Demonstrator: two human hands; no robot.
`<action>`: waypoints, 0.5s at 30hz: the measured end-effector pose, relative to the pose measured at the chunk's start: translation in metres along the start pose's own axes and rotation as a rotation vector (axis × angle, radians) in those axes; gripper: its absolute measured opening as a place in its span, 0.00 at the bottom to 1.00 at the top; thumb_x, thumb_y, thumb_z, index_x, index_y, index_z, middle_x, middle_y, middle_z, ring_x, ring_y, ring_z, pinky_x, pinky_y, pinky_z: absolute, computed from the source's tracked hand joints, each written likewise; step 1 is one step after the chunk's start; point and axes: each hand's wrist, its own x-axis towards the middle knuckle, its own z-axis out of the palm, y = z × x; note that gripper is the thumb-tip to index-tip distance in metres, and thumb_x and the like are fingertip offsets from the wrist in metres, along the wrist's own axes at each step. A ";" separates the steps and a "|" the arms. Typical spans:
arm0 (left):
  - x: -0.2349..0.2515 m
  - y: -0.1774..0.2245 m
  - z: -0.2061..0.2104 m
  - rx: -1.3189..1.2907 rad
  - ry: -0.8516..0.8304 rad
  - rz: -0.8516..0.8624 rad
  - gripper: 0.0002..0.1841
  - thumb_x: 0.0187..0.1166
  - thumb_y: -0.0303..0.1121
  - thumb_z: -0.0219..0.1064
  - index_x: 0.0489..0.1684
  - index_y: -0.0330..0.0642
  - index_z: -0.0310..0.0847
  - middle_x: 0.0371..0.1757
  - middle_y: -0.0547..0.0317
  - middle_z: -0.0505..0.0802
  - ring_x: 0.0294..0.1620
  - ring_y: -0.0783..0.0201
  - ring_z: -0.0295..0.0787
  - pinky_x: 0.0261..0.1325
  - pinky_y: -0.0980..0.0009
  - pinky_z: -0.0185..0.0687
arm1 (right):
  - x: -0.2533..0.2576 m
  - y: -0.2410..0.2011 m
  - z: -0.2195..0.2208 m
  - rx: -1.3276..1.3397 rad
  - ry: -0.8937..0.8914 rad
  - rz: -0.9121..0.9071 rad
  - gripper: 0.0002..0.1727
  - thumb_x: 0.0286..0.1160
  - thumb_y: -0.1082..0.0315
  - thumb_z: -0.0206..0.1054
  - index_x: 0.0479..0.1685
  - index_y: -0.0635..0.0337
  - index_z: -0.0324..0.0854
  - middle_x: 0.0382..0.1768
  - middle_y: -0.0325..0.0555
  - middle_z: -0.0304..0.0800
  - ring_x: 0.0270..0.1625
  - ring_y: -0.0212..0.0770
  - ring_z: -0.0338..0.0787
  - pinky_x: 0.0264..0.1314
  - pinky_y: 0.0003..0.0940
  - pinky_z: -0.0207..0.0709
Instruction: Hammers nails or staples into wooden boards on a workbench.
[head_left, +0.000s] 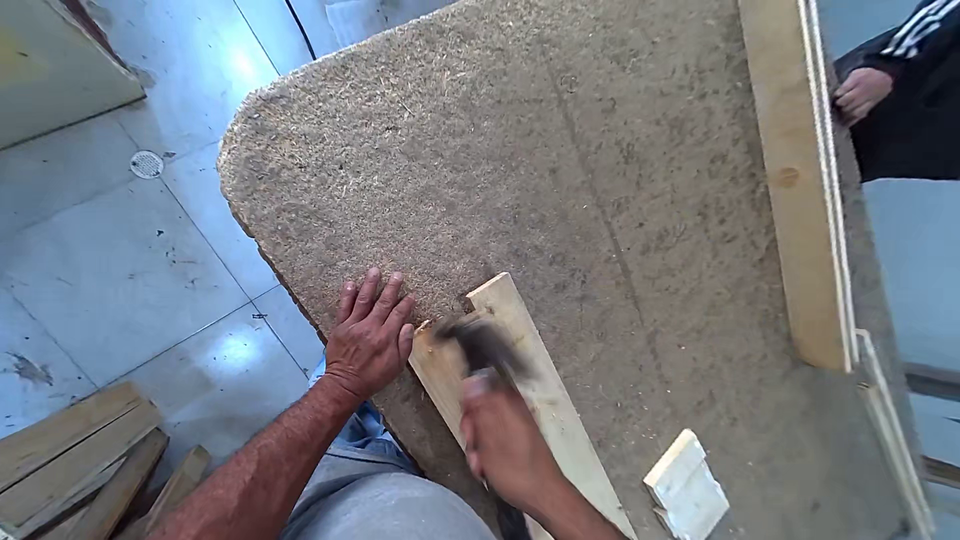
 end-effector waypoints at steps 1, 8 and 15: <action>-0.001 0.001 0.000 -0.005 -0.003 -0.004 0.28 0.90 0.48 0.41 0.76 0.56 0.83 0.89 0.61 0.74 0.95 0.49 0.55 0.95 0.42 0.42 | 0.002 0.005 0.001 -0.098 -0.124 0.162 0.34 0.88 0.36 0.41 0.46 0.58 0.80 0.23 0.39 0.80 0.20 0.38 0.82 0.23 0.39 0.81; 0.002 0.001 -0.002 -0.017 -0.001 -0.003 0.28 0.90 0.47 0.40 0.75 0.56 0.84 0.88 0.61 0.75 0.94 0.48 0.55 0.95 0.43 0.42 | -0.025 -0.068 -0.027 0.102 0.311 -0.410 0.30 0.84 0.33 0.53 0.41 0.51 0.81 0.19 0.33 0.77 0.15 0.33 0.80 0.14 0.32 0.81; 0.001 0.001 -0.002 -0.011 0.010 0.009 0.26 0.90 0.47 0.42 0.74 0.56 0.85 0.88 0.63 0.75 0.94 0.49 0.56 0.95 0.44 0.43 | -0.007 -0.007 -0.001 -0.178 -0.183 0.308 0.34 0.88 0.34 0.43 0.50 0.57 0.79 0.25 0.43 0.82 0.20 0.41 0.84 0.23 0.41 0.83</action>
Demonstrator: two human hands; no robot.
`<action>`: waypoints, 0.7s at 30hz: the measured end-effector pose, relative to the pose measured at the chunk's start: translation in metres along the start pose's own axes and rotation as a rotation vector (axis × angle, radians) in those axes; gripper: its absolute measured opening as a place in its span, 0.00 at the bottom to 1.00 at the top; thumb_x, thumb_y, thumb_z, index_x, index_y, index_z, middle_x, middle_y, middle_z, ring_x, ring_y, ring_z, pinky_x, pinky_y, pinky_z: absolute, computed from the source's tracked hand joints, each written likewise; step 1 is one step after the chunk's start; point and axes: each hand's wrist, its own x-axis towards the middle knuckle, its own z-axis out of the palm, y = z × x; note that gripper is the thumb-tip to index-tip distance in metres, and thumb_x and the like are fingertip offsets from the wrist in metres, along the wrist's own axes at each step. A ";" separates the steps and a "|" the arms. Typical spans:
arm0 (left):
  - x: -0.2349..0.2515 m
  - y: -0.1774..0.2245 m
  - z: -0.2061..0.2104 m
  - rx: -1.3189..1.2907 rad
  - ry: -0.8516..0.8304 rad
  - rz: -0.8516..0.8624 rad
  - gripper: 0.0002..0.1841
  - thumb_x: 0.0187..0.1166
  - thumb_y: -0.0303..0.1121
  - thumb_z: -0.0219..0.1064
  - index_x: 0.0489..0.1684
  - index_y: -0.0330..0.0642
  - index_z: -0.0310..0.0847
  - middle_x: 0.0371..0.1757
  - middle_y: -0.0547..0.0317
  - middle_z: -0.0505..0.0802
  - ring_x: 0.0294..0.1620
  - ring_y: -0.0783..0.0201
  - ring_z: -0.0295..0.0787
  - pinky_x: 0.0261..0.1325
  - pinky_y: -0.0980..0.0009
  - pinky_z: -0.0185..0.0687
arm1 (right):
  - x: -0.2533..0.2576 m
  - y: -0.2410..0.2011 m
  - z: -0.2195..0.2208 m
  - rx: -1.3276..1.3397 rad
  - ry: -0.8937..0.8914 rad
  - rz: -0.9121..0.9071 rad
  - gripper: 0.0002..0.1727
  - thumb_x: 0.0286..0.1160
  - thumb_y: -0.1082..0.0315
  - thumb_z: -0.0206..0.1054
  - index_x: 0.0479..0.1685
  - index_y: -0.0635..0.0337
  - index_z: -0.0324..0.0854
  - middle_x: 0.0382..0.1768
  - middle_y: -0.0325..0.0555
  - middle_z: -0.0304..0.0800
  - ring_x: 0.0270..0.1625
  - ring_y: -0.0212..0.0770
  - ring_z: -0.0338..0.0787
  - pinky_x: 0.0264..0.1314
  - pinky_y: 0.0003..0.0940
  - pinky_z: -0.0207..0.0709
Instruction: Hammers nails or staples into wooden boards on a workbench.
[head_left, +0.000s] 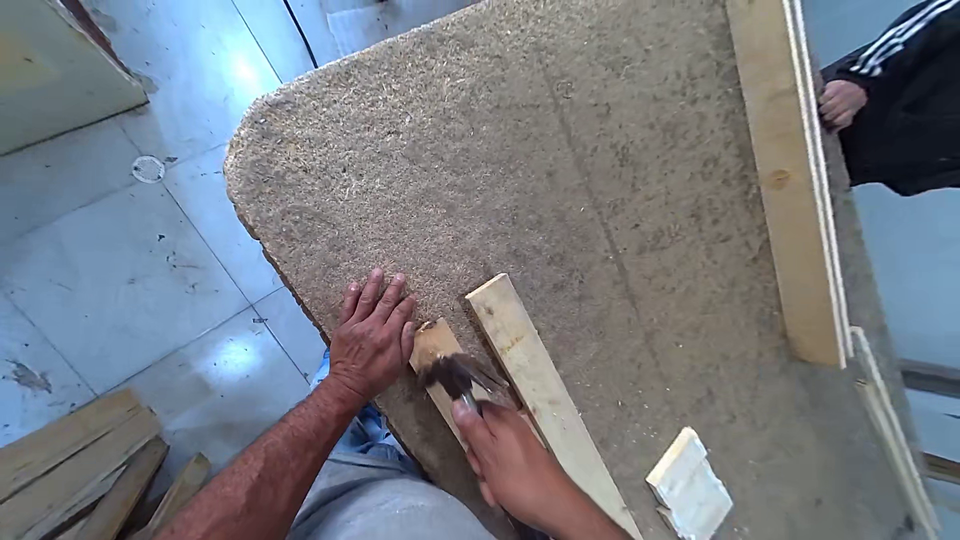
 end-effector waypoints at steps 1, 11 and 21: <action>0.003 -0.001 0.000 0.002 0.010 0.002 0.26 0.90 0.47 0.42 0.74 0.56 0.85 0.88 0.63 0.75 0.94 0.49 0.56 0.95 0.44 0.43 | -0.004 -0.007 -0.010 0.011 -0.036 0.047 0.34 0.87 0.33 0.44 0.51 0.56 0.79 0.24 0.43 0.82 0.18 0.41 0.84 0.20 0.41 0.83; 0.003 -0.001 0.001 -0.002 0.014 0.004 0.27 0.90 0.47 0.42 0.74 0.55 0.84 0.88 0.62 0.76 0.94 0.49 0.57 0.94 0.45 0.44 | -0.017 -0.015 -0.009 0.382 0.368 -0.618 0.33 0.86 0.32 0.48 0.38 0.55 0.78 0.20 0.34 0.77 0.17 0.31 0.79 0.19 0.32 0.81; 0.003 0.000 -0.001 -0.003 -0.008 -0.005 0.25 0.89 0.46 0.43 0.72 0.55 0.85 0.88 0.63 0.75 0.94 0.50 0.57 0.94 0.45 0.46 | -0.042 -0.036 -0.043 0.597 0.412 -0.514 0.34 0.88 0.34 0.45 0.38 0.56 0.79 0.16 0.39 0.76 0.12 0.36 0.79 0.15 0.33 0.82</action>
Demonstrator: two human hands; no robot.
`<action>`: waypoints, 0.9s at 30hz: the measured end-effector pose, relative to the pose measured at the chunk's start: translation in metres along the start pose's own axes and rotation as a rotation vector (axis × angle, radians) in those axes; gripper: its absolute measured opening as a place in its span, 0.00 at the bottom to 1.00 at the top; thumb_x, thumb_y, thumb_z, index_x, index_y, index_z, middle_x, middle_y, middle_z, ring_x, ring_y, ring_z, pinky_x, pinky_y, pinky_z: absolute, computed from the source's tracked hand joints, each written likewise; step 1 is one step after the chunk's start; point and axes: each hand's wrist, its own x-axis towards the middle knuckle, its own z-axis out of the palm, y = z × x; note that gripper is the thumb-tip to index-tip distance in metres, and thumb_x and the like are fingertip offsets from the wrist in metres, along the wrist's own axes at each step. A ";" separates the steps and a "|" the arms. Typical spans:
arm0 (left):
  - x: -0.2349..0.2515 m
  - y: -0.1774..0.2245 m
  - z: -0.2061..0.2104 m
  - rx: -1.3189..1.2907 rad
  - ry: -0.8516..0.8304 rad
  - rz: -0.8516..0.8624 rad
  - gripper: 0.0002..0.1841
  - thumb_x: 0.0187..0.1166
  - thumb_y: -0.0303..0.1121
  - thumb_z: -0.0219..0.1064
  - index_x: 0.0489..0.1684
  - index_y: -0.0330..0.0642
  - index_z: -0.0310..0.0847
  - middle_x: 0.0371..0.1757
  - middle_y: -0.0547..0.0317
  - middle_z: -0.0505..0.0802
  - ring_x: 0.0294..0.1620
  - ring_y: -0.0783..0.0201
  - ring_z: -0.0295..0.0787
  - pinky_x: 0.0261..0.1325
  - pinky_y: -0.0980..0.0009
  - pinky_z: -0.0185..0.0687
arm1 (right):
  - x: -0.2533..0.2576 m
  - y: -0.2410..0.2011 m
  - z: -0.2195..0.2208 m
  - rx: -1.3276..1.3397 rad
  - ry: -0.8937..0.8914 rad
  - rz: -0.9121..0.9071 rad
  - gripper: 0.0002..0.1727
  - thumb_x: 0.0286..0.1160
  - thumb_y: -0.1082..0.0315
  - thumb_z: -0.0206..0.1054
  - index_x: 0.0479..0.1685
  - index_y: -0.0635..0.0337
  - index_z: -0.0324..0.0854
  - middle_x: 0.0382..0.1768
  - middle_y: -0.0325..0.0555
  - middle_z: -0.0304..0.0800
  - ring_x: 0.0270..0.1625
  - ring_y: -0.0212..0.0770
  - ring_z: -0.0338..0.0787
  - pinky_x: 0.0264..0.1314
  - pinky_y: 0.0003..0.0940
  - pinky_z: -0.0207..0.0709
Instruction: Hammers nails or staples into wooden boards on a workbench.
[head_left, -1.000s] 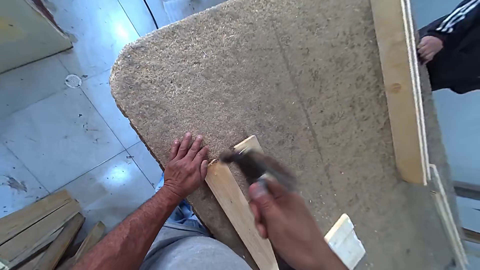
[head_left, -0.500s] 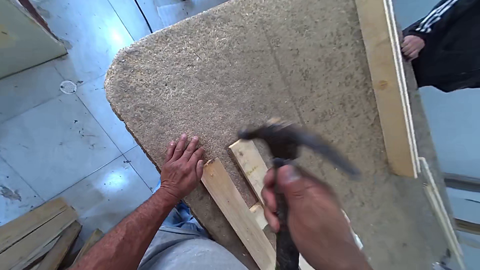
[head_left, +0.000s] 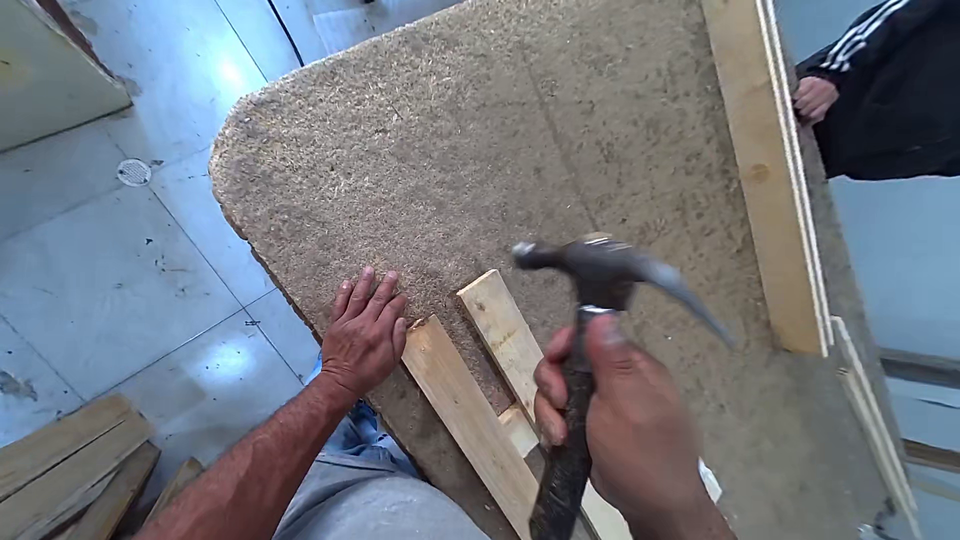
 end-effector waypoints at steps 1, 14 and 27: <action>0.000 0.000 0.000 0.001 -0.003 0.000 0.26 0.89 0.46 0.43 0.73 0.55 0.85 0.88 0.64 0.75 0.94 0.50 0.57 0.94 0.45 0.45 | 0.000 0.007 0.005 0.046 0.033 -0.079 0.36 0.85 0.29 0.45 0.37 0.55 0.78 0.15 0.39 0.76 0.12 0.36 0.79 0.15 0.35 0.82; -0.002 0.001 0.000 -0.014 0.017 0.005 0.25 0.90 0.45 0.44 0.71 0.54 0.86 0.88 0.63 0.76 0.94 0.51 0.58 0.94 0.46 0.46 | -0.016 0.001 0.017 -0.156 0.066 -0.357 0.28 0.86 0.35 0.51 0.40 0.50 0.79 0.20 0.31 0.78 0.16 0.30 0.80 0.15 0.30 0.81; 0.001 0.002 0.000 -0.034 0.029 0.002 0.24 0.90 0.44 0.44 0.67 0.52 0.88 0.86 0.63 0.78 0.92 0.51 0.61 0.93 0.47 0.51 | -0.027 0.065 0.022 -0.499 0.088 -0.486 0.33 0.89 0.39 0.52 0.47 0.65 0.84 0.25 0.39 0.86 0.24 0.30 0.86 0.26 0.30 0.85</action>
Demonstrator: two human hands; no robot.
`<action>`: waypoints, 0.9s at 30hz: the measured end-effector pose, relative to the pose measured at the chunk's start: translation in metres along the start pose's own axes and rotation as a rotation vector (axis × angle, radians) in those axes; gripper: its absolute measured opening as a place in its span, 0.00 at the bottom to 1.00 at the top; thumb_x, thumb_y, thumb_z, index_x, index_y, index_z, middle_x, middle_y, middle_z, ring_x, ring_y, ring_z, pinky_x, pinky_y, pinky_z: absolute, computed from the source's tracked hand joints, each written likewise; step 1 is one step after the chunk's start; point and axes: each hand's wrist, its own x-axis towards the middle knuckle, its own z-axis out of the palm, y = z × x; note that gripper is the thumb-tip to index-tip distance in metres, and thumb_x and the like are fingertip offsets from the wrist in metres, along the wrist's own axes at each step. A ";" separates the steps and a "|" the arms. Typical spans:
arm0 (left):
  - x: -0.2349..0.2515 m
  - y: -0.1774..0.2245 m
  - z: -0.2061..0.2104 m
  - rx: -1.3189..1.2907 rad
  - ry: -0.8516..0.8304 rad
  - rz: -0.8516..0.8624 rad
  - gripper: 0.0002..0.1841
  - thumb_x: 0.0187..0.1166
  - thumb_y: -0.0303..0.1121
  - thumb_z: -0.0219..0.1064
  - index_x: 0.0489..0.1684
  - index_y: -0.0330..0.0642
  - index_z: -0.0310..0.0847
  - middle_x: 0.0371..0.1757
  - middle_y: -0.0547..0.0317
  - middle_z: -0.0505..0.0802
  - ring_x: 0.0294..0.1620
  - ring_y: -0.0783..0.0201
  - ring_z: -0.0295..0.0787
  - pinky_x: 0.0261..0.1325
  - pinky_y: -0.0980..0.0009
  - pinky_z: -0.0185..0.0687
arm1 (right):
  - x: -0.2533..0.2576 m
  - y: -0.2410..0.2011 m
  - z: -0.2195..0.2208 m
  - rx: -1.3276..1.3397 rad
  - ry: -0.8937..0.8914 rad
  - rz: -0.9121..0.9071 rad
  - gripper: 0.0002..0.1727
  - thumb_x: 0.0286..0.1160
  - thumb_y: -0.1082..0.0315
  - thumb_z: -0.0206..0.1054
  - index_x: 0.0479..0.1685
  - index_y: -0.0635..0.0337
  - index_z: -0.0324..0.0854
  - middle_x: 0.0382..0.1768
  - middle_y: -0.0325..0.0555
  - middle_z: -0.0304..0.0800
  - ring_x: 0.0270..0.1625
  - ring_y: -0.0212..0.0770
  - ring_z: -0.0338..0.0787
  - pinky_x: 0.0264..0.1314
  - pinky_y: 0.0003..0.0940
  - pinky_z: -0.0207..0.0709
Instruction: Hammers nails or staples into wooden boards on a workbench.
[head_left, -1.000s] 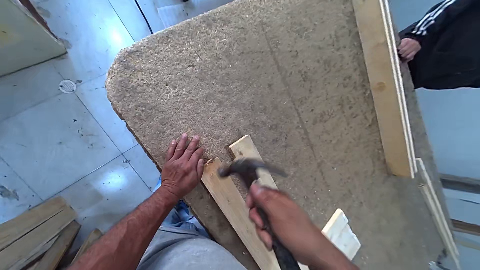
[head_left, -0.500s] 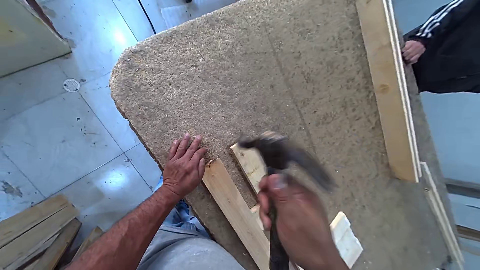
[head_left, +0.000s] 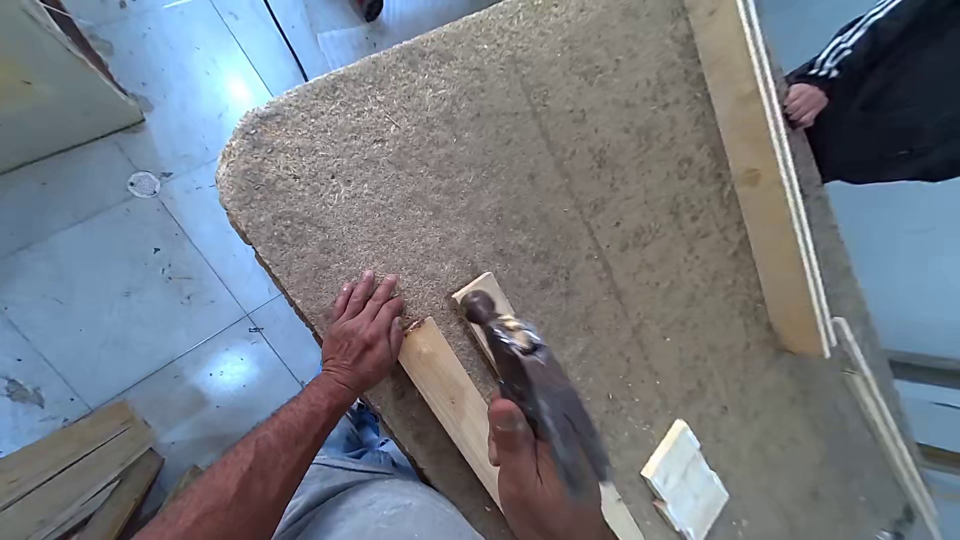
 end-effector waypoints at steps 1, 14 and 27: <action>0.000 0.000 0.001 -0.002 0.001 0.002 0.24 0.90 0.44 0.44 0.68 0.52 0.88 0.86 0.63 0.78 0.93 0.51 0.61 0.93 0.46 0.50 | -0.007 0.011 0.006 0.117 0.006 -0.006 0.32 0.88 0.38 0.52 0.46 0.62 0.82 0.25 0.37 0.84 0.24 0.28 0.85 0.27 0.29 0.84; 0.011 0.054 -0.033 -0.135 -0.106 0.121 0.29 0.88 0.46 0.48 0.75 0.34 0.80 0.83 0.33 0.76 0.88 0.28 0.61 0.87 0.29 0.52 | -0.114 0.069 -0.059 0.120 -0.309 0.943 0.30 0.87 0.40 0.51 0.61 0.59 0.79 0.31 0.49 0.87 0.28 0.47 0.88 0.33 0.50 0.86; -0.010 0.148 0.039 0.187 -0.506 0.424 0.41 0.80 0.69 0.48 0.93 0.61 0.61 0.97 0.61 0.57 0.98 0.46 0.42 0.92 0.35 0.37 | -0.077 0.106 -0.130 0.191 -0.178 1.117 0.26 0.95 0.46 0.44 0.57 0.59 0.75 0.26 0.42 0.79 0.20 0.37 0.81 0.25 0.33 0.81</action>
